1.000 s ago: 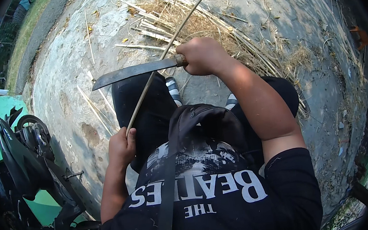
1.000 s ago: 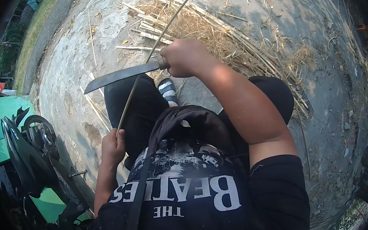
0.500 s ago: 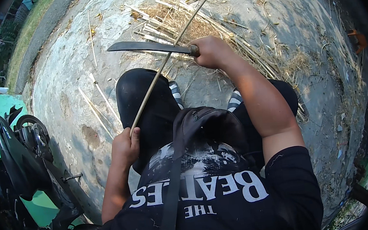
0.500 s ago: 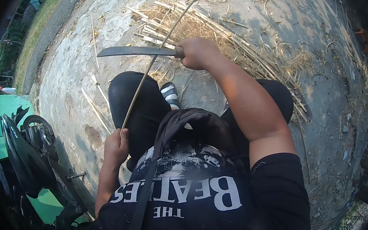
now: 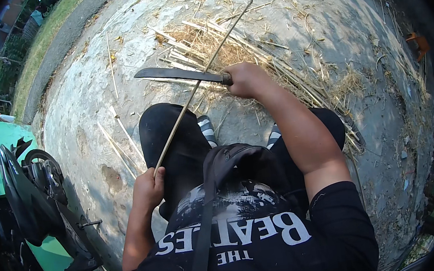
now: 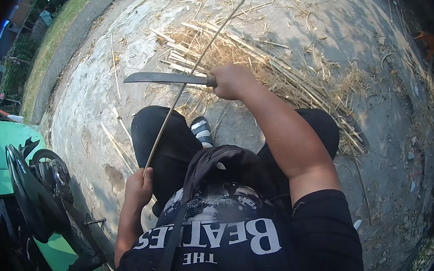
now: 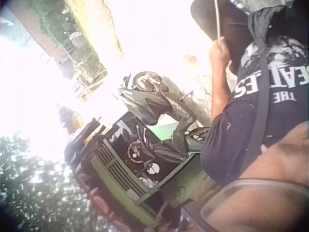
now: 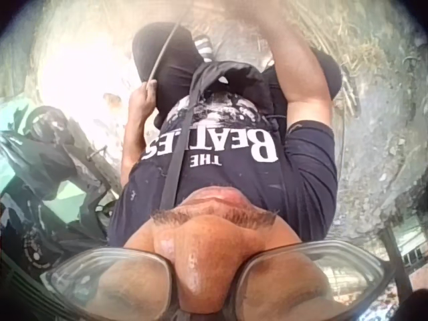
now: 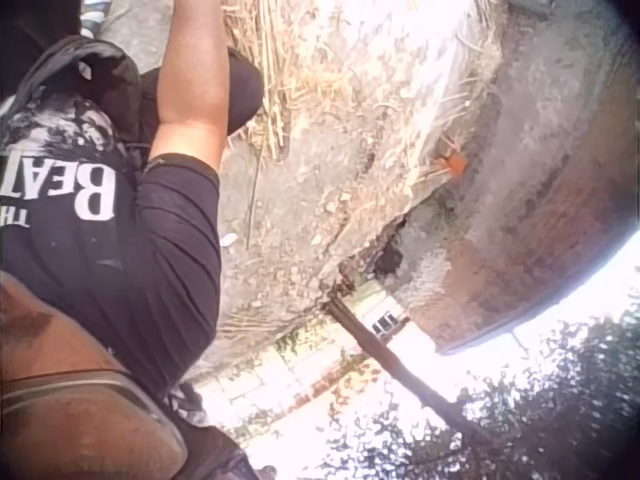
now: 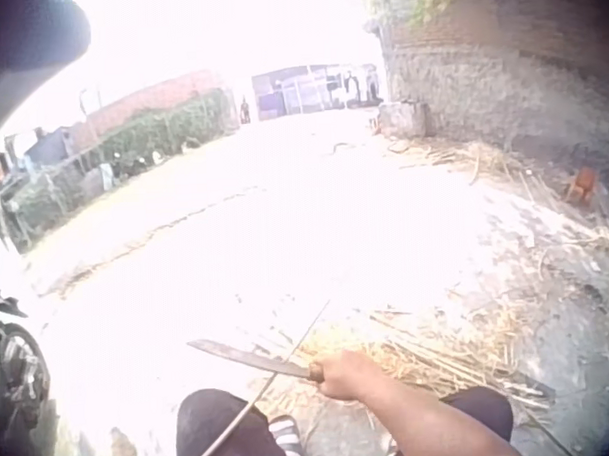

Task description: The person shaves a bamboo stick using a knife, holding the stick with one hand and scraping the blade along its length with the other.

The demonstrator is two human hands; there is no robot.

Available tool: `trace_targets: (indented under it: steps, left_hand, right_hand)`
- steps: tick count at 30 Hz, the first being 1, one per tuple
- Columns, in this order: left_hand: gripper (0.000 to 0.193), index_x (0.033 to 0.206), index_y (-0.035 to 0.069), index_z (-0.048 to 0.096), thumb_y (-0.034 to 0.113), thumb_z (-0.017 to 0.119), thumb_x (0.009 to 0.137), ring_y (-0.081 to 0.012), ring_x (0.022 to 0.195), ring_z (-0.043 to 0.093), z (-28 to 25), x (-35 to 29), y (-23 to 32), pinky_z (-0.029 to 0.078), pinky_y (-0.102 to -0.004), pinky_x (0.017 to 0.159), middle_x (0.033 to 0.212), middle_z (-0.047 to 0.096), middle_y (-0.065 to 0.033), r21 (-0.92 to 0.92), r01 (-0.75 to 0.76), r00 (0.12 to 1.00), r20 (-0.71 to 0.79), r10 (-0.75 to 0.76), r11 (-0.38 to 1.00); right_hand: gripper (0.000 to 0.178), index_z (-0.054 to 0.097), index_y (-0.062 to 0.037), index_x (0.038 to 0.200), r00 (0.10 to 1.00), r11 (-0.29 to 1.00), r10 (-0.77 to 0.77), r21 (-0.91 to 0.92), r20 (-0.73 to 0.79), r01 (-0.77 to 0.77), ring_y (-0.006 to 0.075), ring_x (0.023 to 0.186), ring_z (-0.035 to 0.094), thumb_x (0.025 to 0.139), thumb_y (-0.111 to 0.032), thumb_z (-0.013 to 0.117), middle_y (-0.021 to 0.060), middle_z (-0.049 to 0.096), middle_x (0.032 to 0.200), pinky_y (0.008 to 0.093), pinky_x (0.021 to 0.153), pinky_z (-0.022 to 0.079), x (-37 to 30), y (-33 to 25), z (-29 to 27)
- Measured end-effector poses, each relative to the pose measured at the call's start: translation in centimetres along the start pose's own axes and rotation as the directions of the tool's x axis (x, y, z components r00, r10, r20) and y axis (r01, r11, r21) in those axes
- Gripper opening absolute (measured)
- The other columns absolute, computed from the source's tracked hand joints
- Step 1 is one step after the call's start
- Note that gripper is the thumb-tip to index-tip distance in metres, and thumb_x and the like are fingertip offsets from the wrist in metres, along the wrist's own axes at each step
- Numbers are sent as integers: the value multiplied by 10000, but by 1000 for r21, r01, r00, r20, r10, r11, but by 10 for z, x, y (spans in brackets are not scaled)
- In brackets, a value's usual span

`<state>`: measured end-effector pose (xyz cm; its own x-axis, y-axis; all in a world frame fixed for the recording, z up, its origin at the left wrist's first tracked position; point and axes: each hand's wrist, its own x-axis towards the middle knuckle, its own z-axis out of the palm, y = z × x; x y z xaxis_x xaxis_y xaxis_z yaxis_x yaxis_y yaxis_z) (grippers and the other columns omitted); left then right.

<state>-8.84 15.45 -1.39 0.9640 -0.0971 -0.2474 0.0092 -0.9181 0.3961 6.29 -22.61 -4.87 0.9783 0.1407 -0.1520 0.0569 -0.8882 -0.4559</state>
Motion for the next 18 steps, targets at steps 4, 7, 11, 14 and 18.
trace_targets:
  steps: [4, 7, 11, 14, 18]
  left_hand:
    - [582, 762, -13, 548, 490, 518, 1053, -511, 698, 596, 2, -1, -6, 433, -541, 602, 679, 582, -272, -16, -4, 999, 42, 5, 1000]
    - [579, 757, -12, 541, 485, 520, 1053, -509, 692, 592, 6, 0, -6, 431, -541, 599, 675, 578, -270, -5, -27, 1000, 9, 27, 1000]
    - [567, 753, -9, 536, 472, 528, 1054, -501, 682, 592, 8, 3, 1, 431, -537, 595, 673, 577, -267, 9, -36, 999, -23, 36, 999]
    - [556, 753, -5, 540, 463, 534, 1053, -493, 673, 597, 3, 3, 4, 431, -535, 591, 673, 579, -266, 15, -14, 1000, -19, 14, 1000]
    - [570, 760, -4, 553, 481, 521, 1058, -465, 657, 616, 3, 2, -3, 432, -534, 590, 673, 586, -265, -40, 3, 1000, 28, -2, 999]
  right_hand:
    - [180, 694, -129, 949, 985, 986, -167, -7, -47, 167, 372, 933, 707, 791, -215, 699, 157, 720, 901, 490, 817, 571, -10, -22, 4]
    - [154, 689, -142, 918, 971, 965, -240, -112, -13, 237, 363, 924, 710, 779, -207, 705, 137, 713, 861, 488, 809, 572, -17, -26, -7]
    - [191, 712, -149, 992, 999, 1000, -23, 11, -33, 24, 350, 973, 712, 811, -205, 685, 142, 730, 945, 475, 837, 566, 2, 26, -19]
    - [251, 723, -152, 1085, 990, 990, 138, 35, 26, -139, 337, 1054, 705, 848, -205, 659, 142, 739, 1048, 459, 903, 559, -2, 20, -30]
    - [279, 717, -164, 1114, 997, 996, -75, 49, 24, 74, 364, 1084, 698, 842, -219, 690, 207, 709, 1163, 472, 966, 544, -4, -1, -16]
